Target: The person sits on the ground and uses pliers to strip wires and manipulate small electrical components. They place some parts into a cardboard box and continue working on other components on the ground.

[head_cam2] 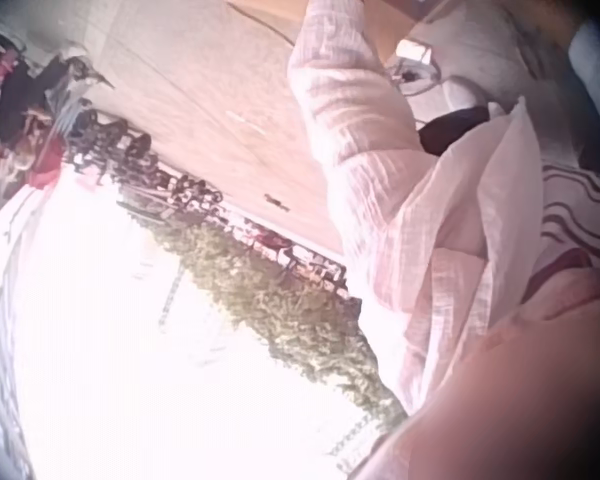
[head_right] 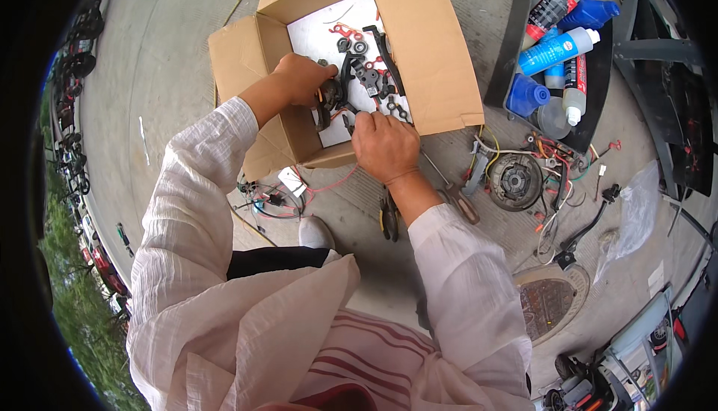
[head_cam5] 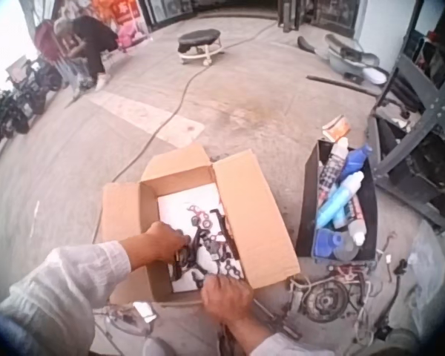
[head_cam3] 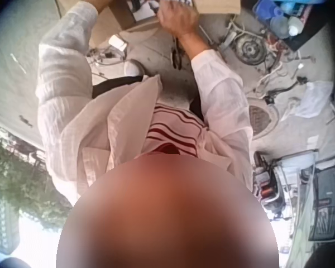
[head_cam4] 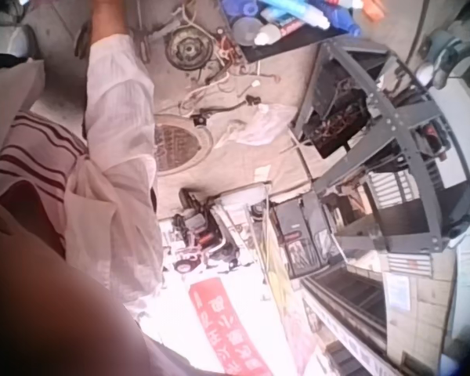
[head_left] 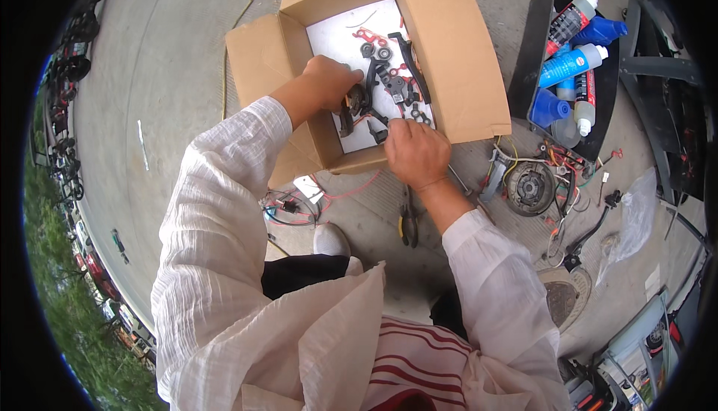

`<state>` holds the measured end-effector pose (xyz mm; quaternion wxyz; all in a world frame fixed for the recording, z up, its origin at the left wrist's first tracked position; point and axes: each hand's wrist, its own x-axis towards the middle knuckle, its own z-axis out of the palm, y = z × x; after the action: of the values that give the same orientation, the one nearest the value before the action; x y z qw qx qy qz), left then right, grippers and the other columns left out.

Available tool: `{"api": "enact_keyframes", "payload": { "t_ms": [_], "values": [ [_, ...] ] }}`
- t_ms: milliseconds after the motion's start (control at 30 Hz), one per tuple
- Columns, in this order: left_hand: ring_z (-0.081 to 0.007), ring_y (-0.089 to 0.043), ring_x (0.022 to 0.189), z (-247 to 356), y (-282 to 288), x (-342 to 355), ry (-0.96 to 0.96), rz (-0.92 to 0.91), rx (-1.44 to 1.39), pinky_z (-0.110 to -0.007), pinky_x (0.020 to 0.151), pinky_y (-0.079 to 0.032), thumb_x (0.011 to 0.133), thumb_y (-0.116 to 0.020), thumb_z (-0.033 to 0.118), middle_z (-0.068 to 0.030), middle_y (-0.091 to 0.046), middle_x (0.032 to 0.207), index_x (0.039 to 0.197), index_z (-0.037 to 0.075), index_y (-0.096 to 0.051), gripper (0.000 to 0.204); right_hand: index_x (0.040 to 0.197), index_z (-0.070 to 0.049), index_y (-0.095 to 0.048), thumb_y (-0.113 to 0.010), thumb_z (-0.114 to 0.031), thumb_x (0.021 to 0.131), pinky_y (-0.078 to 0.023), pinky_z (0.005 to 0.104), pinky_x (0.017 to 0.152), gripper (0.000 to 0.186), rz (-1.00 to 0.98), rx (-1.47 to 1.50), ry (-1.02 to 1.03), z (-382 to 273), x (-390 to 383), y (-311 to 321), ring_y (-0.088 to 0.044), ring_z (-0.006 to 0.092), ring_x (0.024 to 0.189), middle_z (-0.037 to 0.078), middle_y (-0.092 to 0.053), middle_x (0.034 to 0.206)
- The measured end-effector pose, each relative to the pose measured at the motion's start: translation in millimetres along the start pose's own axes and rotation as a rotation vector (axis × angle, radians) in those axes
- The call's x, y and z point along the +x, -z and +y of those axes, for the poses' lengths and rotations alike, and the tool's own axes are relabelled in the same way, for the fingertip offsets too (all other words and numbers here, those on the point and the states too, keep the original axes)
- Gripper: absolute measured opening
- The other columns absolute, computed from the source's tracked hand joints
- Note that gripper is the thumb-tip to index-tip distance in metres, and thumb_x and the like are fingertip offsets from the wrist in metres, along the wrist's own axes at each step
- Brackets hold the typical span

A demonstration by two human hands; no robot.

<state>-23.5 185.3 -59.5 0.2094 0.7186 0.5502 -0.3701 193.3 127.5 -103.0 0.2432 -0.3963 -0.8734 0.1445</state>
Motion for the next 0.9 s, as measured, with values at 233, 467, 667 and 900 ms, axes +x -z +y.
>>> {"api": "enact_keyframes", "payload": {
  "t_ms": [233,467,667,900],
  "values": [
    [-0.0272,-0.069,0.08,-10.4,-28.6,4.5,-0.076,0.208,0.106,-0.038,0.063,-0.055,0.087,-0.055,0.017,-0.0074,-0.067,0.081,0.11,0.018,-0.06,0.024,0.078,-0.014,-0.051,-0.061,-0.018,0.078,-0.046,0.037,0.052,0.011,0.045,0.02,0.015,0.6,0.8,-1.0,-0.059,0.0225,0.06,0.003,-0.055,0.066],
    [-0.026,-0.068,0.088,-61.4,40.2,-22.0,0.295,0.498,-0.009,-0.039,0.07,-0.054,0.087,-0.055,0.013,-0.0061,-0.07,0.095,0.108,0.018,-0.064,0.023,0.076,-0.014,-0.051,-0.061,-0.018,0.079,-0.047,0.0368,0.051,0.011,0.033,0.006,0.006,-1.2,0.3,-1.2,-0.059,0.0223,0.059,0.003,-0.055,0.065],
    [-0.0293,-0.068,0.086,-21.5,18.5,-19.1,0.025,0.244,-0.047,-0.04,0.071,-0.054,0.082,-0.062,0.015,-0.0109,-0.07,0.09,0.118,0.018,-0.059,0.037,0.075,-0.014,-0.051,-0.061,-0.018,0.079,-0.047,0.0371,0.051,0.012,0.027,0.01,0.008,-2.6,0.7,-0.9,-0.058,0.0229,0.059,0.003,-0.054,0.064],
    [-0.0257,-0.07,0.082,-0.9,-28.0,5.3,-0.001,0.208,0.123,-0.038,0.066,-0.055,0.087,-0.056,0.018,-0.0064,-0.069,0.085,0.11,0.018,-0.062,0.023,0.075,-0.013,-0.05,-0.061,-0.018,0.079,-0.046,0.037,0.052,0.013,0.031,-0.023,0.009,-1.6,-2.4,-0.7,-0.058,0.0229,0.059,0.003,-0.054,0.064]
  ]
}}
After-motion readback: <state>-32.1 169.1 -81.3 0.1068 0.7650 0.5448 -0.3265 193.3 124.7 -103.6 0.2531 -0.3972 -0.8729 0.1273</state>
